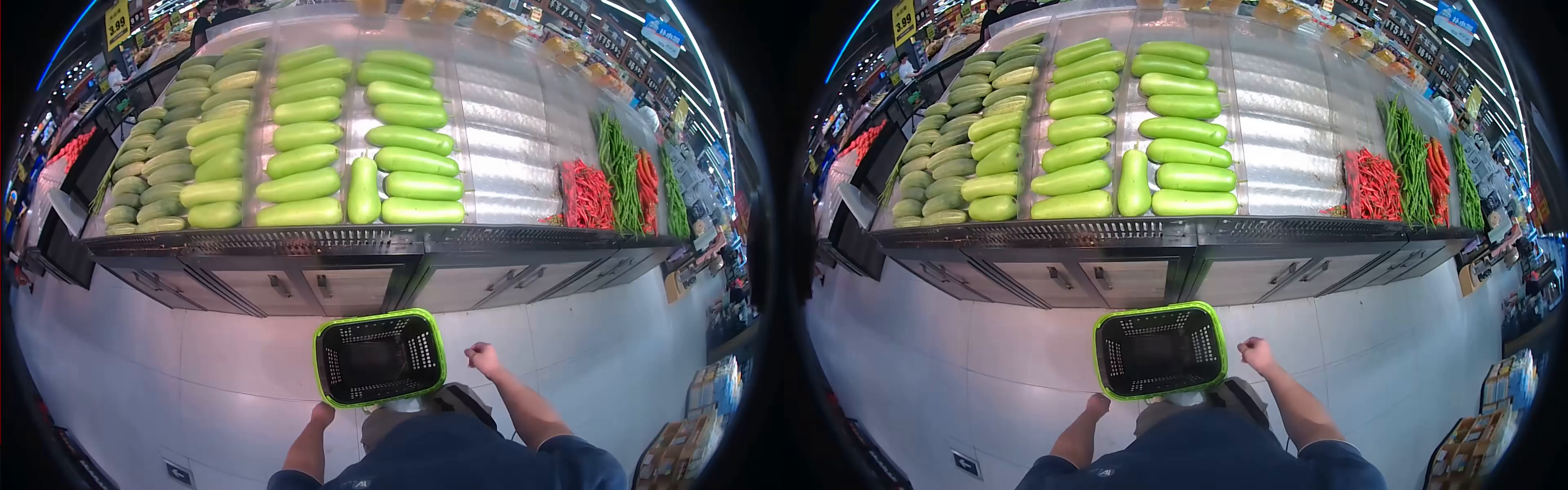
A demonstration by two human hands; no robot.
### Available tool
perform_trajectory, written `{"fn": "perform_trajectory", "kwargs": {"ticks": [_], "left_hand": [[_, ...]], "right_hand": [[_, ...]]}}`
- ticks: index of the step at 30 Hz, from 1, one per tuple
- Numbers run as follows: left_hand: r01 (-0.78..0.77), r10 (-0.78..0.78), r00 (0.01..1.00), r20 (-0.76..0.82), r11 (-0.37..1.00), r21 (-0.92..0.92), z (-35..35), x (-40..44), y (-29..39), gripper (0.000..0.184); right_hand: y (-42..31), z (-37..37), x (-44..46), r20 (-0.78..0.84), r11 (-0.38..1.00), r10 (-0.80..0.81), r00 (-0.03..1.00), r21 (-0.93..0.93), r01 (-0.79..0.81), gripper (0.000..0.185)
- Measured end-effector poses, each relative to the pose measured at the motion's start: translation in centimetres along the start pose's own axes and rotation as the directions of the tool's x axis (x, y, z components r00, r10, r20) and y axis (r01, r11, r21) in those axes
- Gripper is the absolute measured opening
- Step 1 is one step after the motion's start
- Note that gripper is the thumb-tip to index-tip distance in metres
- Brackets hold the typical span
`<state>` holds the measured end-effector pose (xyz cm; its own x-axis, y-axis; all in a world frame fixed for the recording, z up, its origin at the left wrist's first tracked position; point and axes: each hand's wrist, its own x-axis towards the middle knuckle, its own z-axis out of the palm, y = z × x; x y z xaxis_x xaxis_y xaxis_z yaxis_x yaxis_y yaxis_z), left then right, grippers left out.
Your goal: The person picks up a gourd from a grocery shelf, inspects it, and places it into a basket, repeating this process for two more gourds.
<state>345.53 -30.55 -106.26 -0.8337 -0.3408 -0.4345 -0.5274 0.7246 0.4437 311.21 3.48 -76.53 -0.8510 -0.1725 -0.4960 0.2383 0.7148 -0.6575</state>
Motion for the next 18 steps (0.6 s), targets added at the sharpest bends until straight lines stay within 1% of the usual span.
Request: {"fn": "perform_trajectory", "kwargs": {"ticks": [1,2,3,4,5,7,8,9,11,12,14,15,16,17,18], "left_hand": [[0.022,-0.031,0.955,0.294,0.999,0.034,-1.7,0.9,-0.8,0.029],[0.071,-0.07,0.957,0.283,0.997,0.007,-1.0,1.2,-2.4,0.029],[0.114,-0.108,0.945,0.309,0.994,-0.001,-0.9,1.3,-3.3,0.028],[0.136,-0.131,0.953,0.273,0.991,0.001,0.3,1.7,-4.4,0.024],[0.135,-0.131,0.949,0.288,0.991,0.007,0.9,1.4,-4.8,0.024],[0.081,-0.057,0.968,0.243,0.993,-0.087,1.5,1.3,-4.8,0.019],[0.355,-0.273,0.918,0.289,0.891,-0.284,1.4,0.6,-3.6,0.016],[0.359,-0.276,0.916,0.291,0.888,-0.288,2.4,0.7,-3.7,0.016],[0.225,-0.148,0.932,0.331,0.952,-0.207,2.5,-0.8,-2.2,0.018],[0.234,-0.157,0.932,0.327,0.949,-0.211,2.2,-2.1,-0.6,0.018],[0.259,-0.16,0.895,0.416,0.947,-0.192,2.8,-3.2,1.3,0.019],[0.269,-0.173,0.898,0.404,0.944,-0.192,3.4,-3.2,2.0,0.019],[0.289,-0.15,0.866,0.478,0.928,-0.233,5.3,-3.9,2.1,0.013],[0.315,-0.123,0.828,0.547,0.909,-0.273,5.7,-4.6,3.0,0.018],[0.33,-0.141,0.833,0.536,0.903,-0.276,5.6,-4.8,3.9,0.018]], "right_hand": [[-2.2,-0.4,-0.8,-0.046,0.999,-0.041,0.998,-0.032,0.04,0.026],[-4.0,-0.7,-1.4,-0.086,0.995,-0.073,0.994,-0.069,0.067,0.03],[-4.5,-0.9,-1.2,-0.08,0.994,-0.097,0.992,-0.063,0.092,0.032],[-5.3,-1.3,-0.4,-0.079,0.99,-0.132,0.988,-0.057,0.128,0.034],[-6.3,-1.6,0.2,-0.084,0.985,-0.167,0.982,-0.056,0.163,0.035],[-9.2,-2.4,1.4,-0.102,0.967,-0.247,0.963,-0.082,0.24,0.035],[-11.0,-2.9,1.8,-0.11,0.954,-0.289,0.951,-0.111,0.278,0.035],[-12.6,-3.5,2.6,-0.121,0.933,-0.345,0.931,-0.154,0.326,0.032],[-16.3,-4.7,3.9,-0.109,0.887,-0.441,0.891,-0.207,0.414,0.025],[-18.6,-5.5,4.4,-0.092,0.863,-0.484,0.87,-0.215,0.457,0.021],[-21.8,-7.3,7.0,-0.038,0.742,-0.635,0.772,-0.308,0.595,0.017],[-23.3,-8.5,8.5,-0.012,0.669,-0.702,0.712,-0.353,0.654,0.017],[-24.6,-9.6,10.4,0.011,0.572,-0.768,0.64,-0.436,0.694,0.019],[-26.2,-10.6,12.4,0.055,0.514,-0.781,0.622,-0.51,0.69,0.022],[-27.5,-11.5,14.2,0.06,0.368,-0.863,0.501,-0.604,0.707,0.023]]}}
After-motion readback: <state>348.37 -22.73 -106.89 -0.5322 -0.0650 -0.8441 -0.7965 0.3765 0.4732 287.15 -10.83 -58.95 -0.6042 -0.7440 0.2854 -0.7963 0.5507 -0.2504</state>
